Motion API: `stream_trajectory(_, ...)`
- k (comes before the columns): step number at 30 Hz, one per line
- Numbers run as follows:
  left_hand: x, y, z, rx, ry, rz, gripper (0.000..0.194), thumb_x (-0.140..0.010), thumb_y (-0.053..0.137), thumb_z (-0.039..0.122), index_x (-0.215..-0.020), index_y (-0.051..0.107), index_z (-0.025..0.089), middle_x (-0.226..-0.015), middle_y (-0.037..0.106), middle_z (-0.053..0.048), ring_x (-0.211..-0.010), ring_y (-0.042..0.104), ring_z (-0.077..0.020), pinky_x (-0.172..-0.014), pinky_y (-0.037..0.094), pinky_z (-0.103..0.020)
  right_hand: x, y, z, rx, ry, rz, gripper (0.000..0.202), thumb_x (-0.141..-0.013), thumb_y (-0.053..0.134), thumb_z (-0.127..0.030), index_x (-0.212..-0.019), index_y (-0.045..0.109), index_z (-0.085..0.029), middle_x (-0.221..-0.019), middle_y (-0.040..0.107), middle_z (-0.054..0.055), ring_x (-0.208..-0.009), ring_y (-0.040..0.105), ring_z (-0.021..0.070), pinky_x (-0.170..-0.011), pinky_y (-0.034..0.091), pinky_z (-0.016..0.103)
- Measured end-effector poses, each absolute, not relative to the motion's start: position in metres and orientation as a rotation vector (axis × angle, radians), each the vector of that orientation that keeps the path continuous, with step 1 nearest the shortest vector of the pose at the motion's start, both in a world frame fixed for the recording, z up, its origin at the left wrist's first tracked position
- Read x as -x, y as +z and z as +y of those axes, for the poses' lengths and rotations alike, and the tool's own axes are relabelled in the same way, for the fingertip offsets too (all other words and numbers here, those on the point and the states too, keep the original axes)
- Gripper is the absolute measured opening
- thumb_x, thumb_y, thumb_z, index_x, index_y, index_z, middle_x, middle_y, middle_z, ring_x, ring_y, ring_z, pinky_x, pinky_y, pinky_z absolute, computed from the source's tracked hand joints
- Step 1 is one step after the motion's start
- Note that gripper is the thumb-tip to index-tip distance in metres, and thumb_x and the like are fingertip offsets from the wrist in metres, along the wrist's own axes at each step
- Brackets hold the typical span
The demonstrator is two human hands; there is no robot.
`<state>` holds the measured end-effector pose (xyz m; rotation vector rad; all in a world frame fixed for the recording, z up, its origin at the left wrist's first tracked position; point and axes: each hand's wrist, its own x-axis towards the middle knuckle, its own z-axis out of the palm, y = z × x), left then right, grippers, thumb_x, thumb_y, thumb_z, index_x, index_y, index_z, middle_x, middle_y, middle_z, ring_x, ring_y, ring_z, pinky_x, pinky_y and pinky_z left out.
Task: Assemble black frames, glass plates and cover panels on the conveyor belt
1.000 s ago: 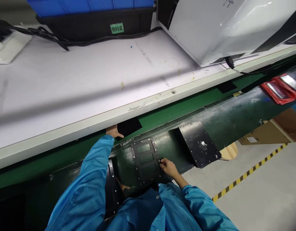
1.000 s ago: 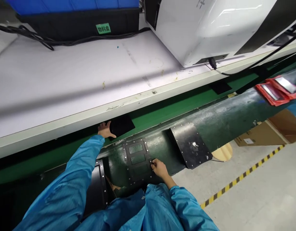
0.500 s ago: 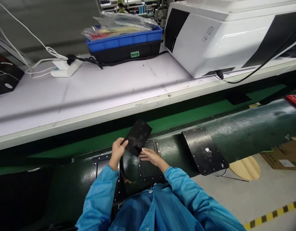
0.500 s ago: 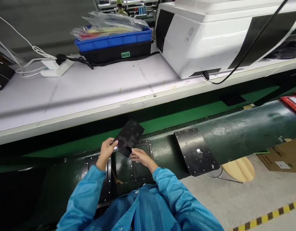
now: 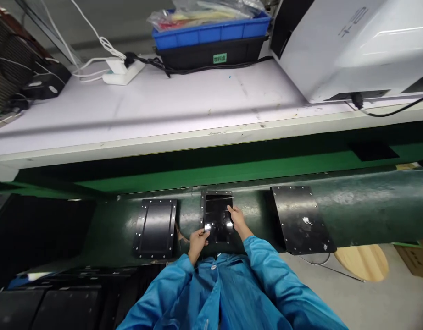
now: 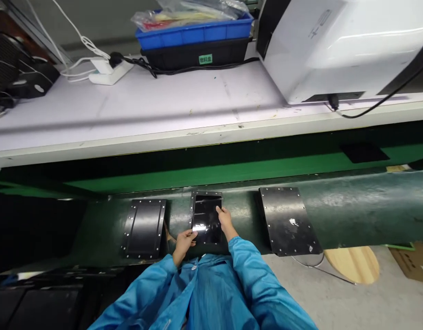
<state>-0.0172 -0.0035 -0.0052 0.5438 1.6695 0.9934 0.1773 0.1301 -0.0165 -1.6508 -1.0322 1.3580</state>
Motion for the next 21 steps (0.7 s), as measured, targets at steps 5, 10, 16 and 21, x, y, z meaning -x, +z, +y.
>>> stream_trajectory(5,0.025,-0.009,0.004,-0.558,0.981,1.760,0.049,-0.063,0.094,0.052,-0.087,0.079,0.012,-0.070,0.070,-0.002,-0.055,0.066,-0.0152,-0.056,0.060,-0.029,-0.167,-0.015,0.140,1.895,1.179,-1.181,0.027,-0.083,0.069,-0.050,-0.078,0.067,-0.024,-0.079,0.070,0.008,-0.095,0.069,0.0309,-0.089,0.052,0.042)
stream_trajectory(10,0.029,-0.010,0.003,-0.587,0.907,1.864,0.037,-0.070,0.091,0.044,-0.075,0.066,0.018,-0.065,0.067,0.001,-0.057,0.070,-0.0184,-0.057,0.062,-0.030,-0.174,-0.011,0.129,2.029,1.017,-1.430,0.034,-0.087,0.069,-0.034,-0.118,0.075,-0.020,-0.126,0.074,0.016,-0.121,0.069,0.0309,-0.103,0.052,0.039)
stream_trajectory(16,0.038,0.004,0.010,-0.868,0.581,2.045,0.027,-0.082,0.083,0.035,-0.068,0.065,0.020,-0.073,0.074,-0.006,-0.084,0.078,-0.0297,-0.078,0.059,-0.037,-0.178,-0.003,0.123,2.019,1.106,-1.539,0.026,-0.092,0.063,-0.026,-0.114,0.076,-0.023,-0.105,0.082,0.004,-0.104,0.076,0.0223,-0.091,0.055,0.031)
stream_trajectory(21,0.044,0.022,0.018,-1.391,0.018,2.160,0.035,-0.087,0.079,0.055,-0.088,0.074,0.020,-0.110,0.079,-0.015,-0.105,0.076,-0.0341,-0.085,0.052,-0.037,-0.198,-0.002,0.092,2.172,0.998,-1.627,0.027,-0.091,0.070,-0.038,-0.114,0.071,-0.023,-0.110,0.080,0.008,-0.107,0.075,0.0258,-0.086,0.051,0.032)
